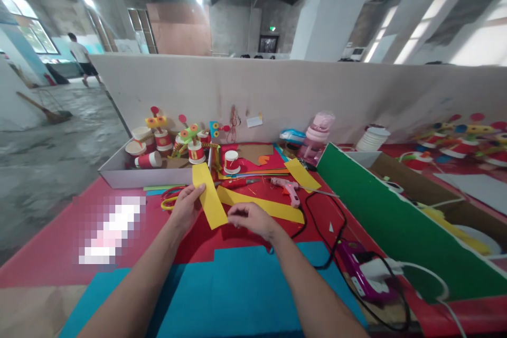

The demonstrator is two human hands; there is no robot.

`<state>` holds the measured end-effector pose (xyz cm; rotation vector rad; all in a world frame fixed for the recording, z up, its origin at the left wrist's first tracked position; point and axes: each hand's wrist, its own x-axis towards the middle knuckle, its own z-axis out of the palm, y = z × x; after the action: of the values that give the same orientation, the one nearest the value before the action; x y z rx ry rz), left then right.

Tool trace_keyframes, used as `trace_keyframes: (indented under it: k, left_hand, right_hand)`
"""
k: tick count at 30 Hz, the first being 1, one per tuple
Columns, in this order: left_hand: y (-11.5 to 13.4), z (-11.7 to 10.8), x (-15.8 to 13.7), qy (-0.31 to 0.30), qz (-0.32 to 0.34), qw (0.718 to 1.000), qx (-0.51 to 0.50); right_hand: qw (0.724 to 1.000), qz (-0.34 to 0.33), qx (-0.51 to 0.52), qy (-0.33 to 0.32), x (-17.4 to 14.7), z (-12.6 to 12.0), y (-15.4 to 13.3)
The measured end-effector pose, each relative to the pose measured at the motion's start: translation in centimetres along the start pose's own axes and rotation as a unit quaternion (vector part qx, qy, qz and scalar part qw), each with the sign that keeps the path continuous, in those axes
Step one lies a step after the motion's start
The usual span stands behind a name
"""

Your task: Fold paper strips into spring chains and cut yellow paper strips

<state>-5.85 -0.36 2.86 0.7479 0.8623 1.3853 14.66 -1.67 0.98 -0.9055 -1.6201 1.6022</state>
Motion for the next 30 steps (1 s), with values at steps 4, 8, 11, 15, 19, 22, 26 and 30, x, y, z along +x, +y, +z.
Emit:
trace_keyframes:
  k: [4, 8, 11, 15, 19, 22, 26, 30]
  left_hand:
    - [-0.2, 0.5, -0.9, -0.114, -0.071, 0.987, 0.09]
    - [-1.0, 1.7, -2.0, -0.246, -0.107, 0.94, 0.21]
    - [-1.6, 2.1, -2.3, -0.277, -0.129, 0.918, 0.254]
    - [-1.7, 1.7, -1.9, -0.268, -0.14, 0.907, 0.293]
    - [-0.9, 0.8, -1.3, -0.273, -0.106, 0.908, 0.3]
    - [0.0, 0.1, -1.0, -0.248, -0.084, 0.92, 0.292]
    - [1.0, -0.8, -0.7, -0.225, -0.099, 0.936, 0.251]
    - [2.2, -2.1, -0.2, -0.215, -0.113, 0.946, 0.214]
  right_hand:
    - [0.981, 0.002, 0.164, 0.102, 0.2, 0.1, -0.5]
    - [0.967, -0.015, 0.24, 0.083, 0.5, 1.2, -0.1]
    - [0.96, -0.041, 0.247, 0.122, 0.7, 1.4, 0.2]
    - [0.928, -0.057, 0.291, 0.225, 1.0, -0.2, -0.1]
    - [0.893, -0.06, 0.326, 0.304, 0.8, -2.5, -0.7]
    - [0.878, -0.059, 0.343, 0.329, 0.6, -3.9, -0.9]
    - [0.868, -0.07, 0.335, 0.359, 0.5, -5.4, -0.5]
    - [0.853, -0.079, 0.324, 0.4, 0.5, -7.1, 0.3]
